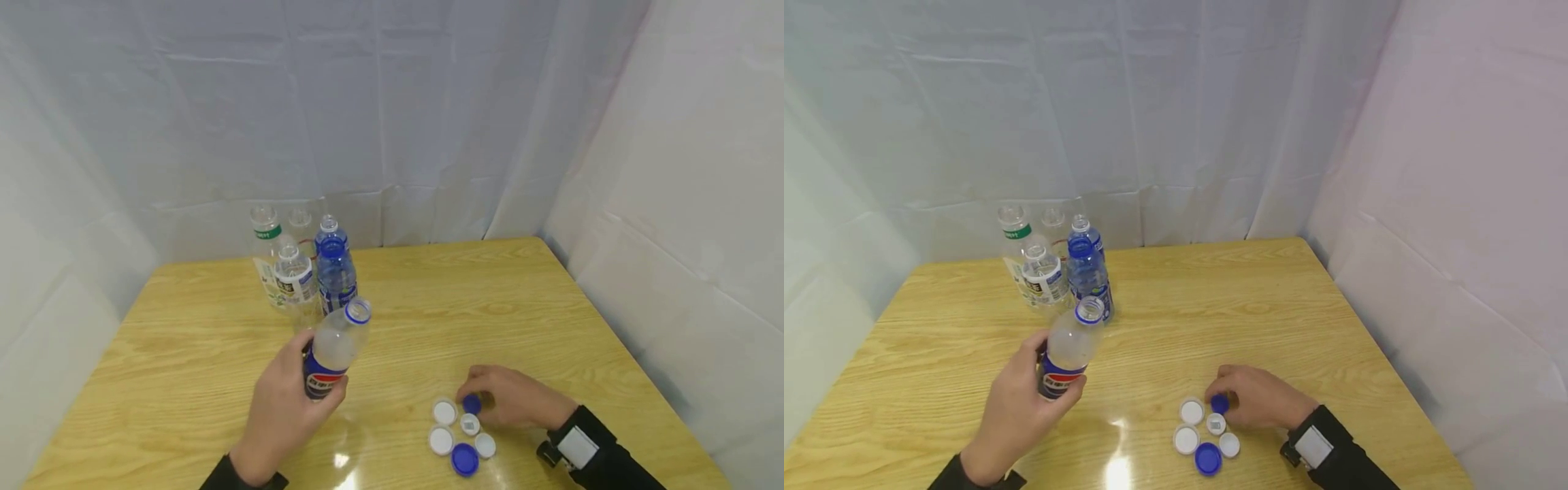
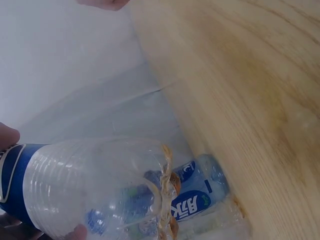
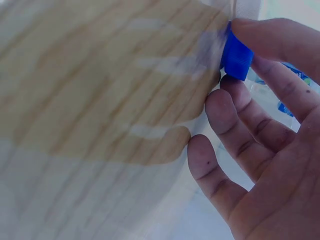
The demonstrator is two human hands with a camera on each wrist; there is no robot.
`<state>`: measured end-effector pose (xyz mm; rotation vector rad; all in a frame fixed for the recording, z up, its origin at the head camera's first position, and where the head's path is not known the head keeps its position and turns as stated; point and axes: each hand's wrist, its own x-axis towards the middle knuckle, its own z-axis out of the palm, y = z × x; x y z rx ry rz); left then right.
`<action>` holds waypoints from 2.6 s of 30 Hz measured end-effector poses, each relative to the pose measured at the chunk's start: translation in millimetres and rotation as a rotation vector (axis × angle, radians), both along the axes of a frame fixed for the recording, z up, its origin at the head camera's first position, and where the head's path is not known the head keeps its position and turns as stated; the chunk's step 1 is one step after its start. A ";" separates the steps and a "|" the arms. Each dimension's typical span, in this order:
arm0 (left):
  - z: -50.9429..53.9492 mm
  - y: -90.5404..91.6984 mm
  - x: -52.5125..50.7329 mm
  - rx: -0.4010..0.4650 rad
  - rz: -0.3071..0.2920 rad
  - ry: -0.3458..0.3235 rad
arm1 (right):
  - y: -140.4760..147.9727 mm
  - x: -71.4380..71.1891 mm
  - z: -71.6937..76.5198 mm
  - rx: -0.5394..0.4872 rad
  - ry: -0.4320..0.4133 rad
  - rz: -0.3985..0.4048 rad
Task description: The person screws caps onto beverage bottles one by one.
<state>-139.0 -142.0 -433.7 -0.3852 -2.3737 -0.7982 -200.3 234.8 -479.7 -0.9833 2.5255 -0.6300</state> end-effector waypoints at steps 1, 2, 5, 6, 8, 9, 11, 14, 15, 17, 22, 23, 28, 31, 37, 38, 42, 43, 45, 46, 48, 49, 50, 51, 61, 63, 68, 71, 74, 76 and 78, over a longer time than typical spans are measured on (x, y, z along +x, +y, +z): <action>-0.7 1.1 0.3 -0.002 -0.002 -0.003 | -0.2 -0.1 -0.4 0.001 -0.003 -0.005; -1.3 2.1 0.4 -0.004 -0.004 -0.007 | -0.2 -0.2 -0.8 0.002 -0.002 -0.008; -3.7 4.4 0.7 -0.013 -0.007 -0.005 | -0.3 -0.3 -1.2 -0.002 0.004 -0.017; -4.5 5.0 0.7 -0.016 -0.009 -0.001 | -0.4 -0.3 -1.0 -0.002 0.007 -0.021; -6.0 6.1 0.5 -0.023 -0.014 0.009 | -0.5 -0.4 -0.1 -0.002 0.018 -0.028; -6.8 6.6 0.5 -0.025 -0.017 0.016 | -0.7 -0.4 0.5 -0.002 0.023 -0.032; -8.1 7.5 0.5 -0.031 -0.021 0.028 | -1.2 -0.8 2.0 -0.002 0.032 -0.045; -10.3 9.1 0.3 -0.049 -0.024 0.050 | -2.7 -1.6 4.6 -0.001 0.045 -0.062; -10.9 9.7 0.4 -0.054 -0.026 0.057 | -3.3 -1.8 5.7 -0.003 0.053 -0.067; -11.8 10.9 0.6 -0.068 -0.029 0.068 | -4.6 -2.1 8.0 -0.009 0.066 -0.075; -12.4 12.6 1.1 -0.083 -0.040 0.086 | -8.1 -2.9 13.8 -0.032 0.111 -0.077; -12.4 12.7 1.2 -0.084 -0.042 0.090 | -8.9 -3.2 14.6 -0.035 0.123 -0.074; -12.5 13.4 2.5 -0.094 -0.052 0.101 | -13.1 -3.9 20.8 -0.069 0.164 -0.058; -12.7 13.8 3.0 -0.100 -0.053 0.097 | -15.4 -3.2 26.1 -0.089 0.178 -0.046; -13.5 16.1 4.6 -0.105 -0.059 0.090 | -22.0 -1.0 38.4 -0.147 0.263 0.015; -13.8 16.5 4.9 -0.105 -0.059 0.085 | -23.6 -0.4 41.1 -0.159 0.279 0.025; -14.6 17.7 5.7 -0.109 -0.066 0.093 | -30.1 2.4 52.2 -0.227 0.349 0.052; -14.6 17.8 6.0 -0.112 -0.068 0.093 | -31.9 2.9 55.4 -0.255 0.365 0.060; -14.7 17.9 6.2 -0.117 -0.072 0.097 | -36.0 3.6 61.9 -0.309 0.403 0.075; -14.6 17.9 6.4 -0.120 -0.073 0.091 | -38.1 4.0 65.5 -0.336 0.420 0.082; -14.5 18.1 6.8 -0.124 -0.074 0.083 | -42.9 4.3 73.6 -0.386 0.446 0.100; -14.3 18.3 7.2 -0.127 -0.073 0.079 | -45.6 4.6 77.8 -0.409 0.459 0.107; -14.2 18.6 7.4 -0.129 -0.074 0.079 | -48.0 5.1 81.9 -0.428 0.473 0.111; -13.9 18.9 7.8 -0.131 -0.076 0.077 | -50.1 5.4 86.0 -0.447 0.485 0.114; -13.8 21.8 10.7 -0.159 -0.082 0.082 | -71.4 9.6 116.1 -0.710 0.563 0.144; -14.4 22.5 10.8 -0.161 -0.087 0.093 | -76.1 9.5 117.6 -0.774 0.588 0.156; -16.2 23.6 10.0 -0.168 -0.101 0.111 | -86.6 9.6 118.5 -0.837 0.607 0.164; -16.6 23.6 10.4 -0.170 -0.106 0.102 | -90.8 9.8 118.0 -0.796 0.620 0.176; -16.8 23.4 11.5 -0.173 -0.109 0.084 | -92.3 10.0 117.4 -0.746 0.613 0.188; -16.9 23.3 11.6 -0.172 -0.112 0.084 | -92.1 10.1 117.4 -0.720 0.598 0.189; -17.0 23.3 11.0 -0.169 -0.115 0.092 | -91.0 10.1 118.0 -0.700 0.580 0.184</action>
